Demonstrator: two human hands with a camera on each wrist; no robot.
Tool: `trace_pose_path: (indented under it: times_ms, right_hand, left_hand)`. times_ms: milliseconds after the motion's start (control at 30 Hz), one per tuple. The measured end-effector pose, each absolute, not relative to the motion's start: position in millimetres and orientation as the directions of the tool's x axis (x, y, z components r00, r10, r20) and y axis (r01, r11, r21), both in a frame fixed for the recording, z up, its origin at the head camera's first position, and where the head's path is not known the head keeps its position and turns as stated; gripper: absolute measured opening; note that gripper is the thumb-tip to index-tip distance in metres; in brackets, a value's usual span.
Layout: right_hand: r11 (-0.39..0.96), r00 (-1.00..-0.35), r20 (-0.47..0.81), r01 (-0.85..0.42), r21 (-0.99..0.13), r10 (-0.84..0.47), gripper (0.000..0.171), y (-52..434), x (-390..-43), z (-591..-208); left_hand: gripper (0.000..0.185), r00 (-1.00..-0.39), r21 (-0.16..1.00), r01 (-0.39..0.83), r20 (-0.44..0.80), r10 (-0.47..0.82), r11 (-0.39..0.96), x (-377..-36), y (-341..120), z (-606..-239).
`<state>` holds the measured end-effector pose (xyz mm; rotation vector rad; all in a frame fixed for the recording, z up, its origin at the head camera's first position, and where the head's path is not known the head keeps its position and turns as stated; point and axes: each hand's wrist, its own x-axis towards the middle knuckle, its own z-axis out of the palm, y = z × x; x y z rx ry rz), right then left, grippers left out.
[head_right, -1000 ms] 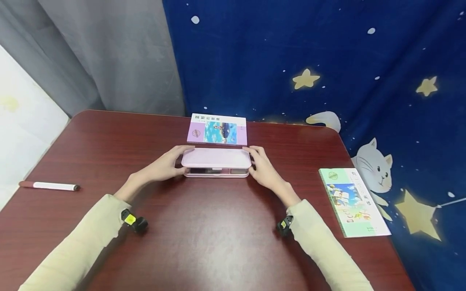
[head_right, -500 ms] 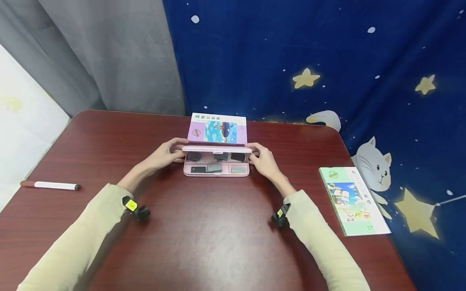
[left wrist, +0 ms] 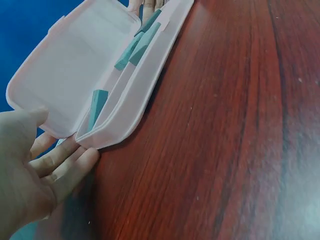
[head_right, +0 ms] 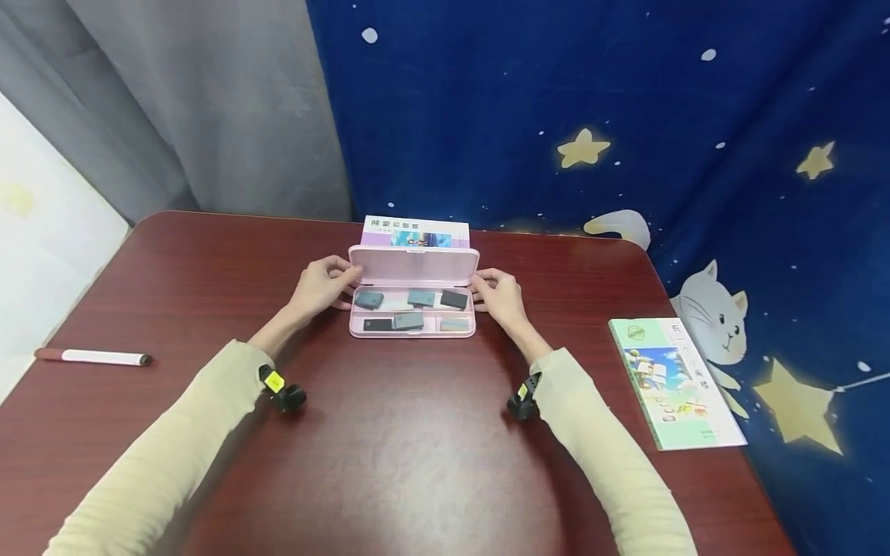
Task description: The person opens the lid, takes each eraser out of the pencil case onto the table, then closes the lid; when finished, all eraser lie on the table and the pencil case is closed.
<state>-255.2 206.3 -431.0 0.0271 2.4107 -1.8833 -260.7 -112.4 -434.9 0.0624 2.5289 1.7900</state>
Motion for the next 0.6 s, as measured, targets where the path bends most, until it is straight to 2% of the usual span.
trace_pose_path:
  times_ms: [167, 400, 500, 600]
  right_hand:
    - [0.23, -0.993, -0.12, 0.121, -0.966, 0.018, 0.034, 203.2, -258.3, -428.9]
    - [0.251, -0.986, -0.148, 0.164, -0.954, 0.083, 0.036, 201.0, -260.7, -428.4]
    - [0.228, -0.98, -0.177, 0.194, -0.954, 0.091, 0.036, 200.1, -261.5, -428.4]
    - [0.204, -0.975, -0.203, 0.218, -0.954, 0.091, 0.037, 200.6, -262.1, -426.9]
  left_hand:
    - [0.034, -1.0, 0.936, -0.012, -0.002, -0.029, 0.352, -262.9, -106.9, -434.7]
    - [0.035, -0.99, 0.87, -0.065, 0.005, -0.14, 0.488, -266.6, -97.2, -435.5]
    - [0.034, -0.99, 0.85, -0.043, 0.034, -0.135, 0.526, -265.8, -97.3, -434.1]
    - [0.032, -0.996, 0.848, 0.015, 0.061, -0.069, 0.53, -265.0, -100.9, -433.4]
